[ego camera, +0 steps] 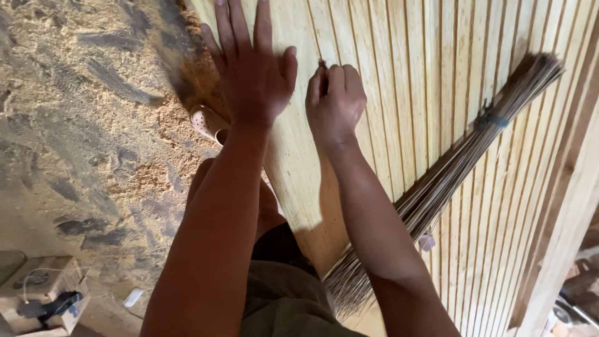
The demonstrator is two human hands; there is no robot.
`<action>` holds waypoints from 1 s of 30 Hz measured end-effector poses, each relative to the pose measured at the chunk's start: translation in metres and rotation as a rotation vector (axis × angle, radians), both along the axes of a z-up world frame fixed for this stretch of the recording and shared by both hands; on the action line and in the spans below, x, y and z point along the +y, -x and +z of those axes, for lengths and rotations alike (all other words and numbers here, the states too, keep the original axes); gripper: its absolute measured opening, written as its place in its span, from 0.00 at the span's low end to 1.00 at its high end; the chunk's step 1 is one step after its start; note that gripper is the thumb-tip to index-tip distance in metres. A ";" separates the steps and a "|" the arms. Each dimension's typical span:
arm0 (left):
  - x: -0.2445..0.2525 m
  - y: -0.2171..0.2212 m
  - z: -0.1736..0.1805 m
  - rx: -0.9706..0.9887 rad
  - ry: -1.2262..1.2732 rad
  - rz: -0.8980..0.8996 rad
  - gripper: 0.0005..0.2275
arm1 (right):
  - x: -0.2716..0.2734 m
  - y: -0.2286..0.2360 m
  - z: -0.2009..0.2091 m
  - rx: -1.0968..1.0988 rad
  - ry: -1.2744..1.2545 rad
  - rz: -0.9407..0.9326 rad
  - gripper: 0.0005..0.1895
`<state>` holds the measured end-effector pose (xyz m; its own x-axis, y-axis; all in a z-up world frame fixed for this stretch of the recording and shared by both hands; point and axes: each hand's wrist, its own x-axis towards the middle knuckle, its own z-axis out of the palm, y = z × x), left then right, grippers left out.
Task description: The person scrapes a large wooden panel with a small metal tool, moving methodically across the surface to remove material. The person holds the panel with one hand while scraping with the other, occasionally shifting position to reach different areas.
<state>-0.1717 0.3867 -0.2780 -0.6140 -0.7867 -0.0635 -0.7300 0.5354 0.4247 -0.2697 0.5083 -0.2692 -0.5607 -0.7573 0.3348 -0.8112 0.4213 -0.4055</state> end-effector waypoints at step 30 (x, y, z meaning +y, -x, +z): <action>-0.001 0.001 0.002 -0.006 0.032 -0.003 0.32 | 0.015 -0.005 0.011 0.003 0.001 0.000 0.09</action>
<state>-0.1722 0.3854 -0.2758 -0.6161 -0.7866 -0.0421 -0.7310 0.5510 0.4026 -0.2643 0.5235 -0.2585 -0.5601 -0.7569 0.3369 -0.8122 0.4214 -0.4034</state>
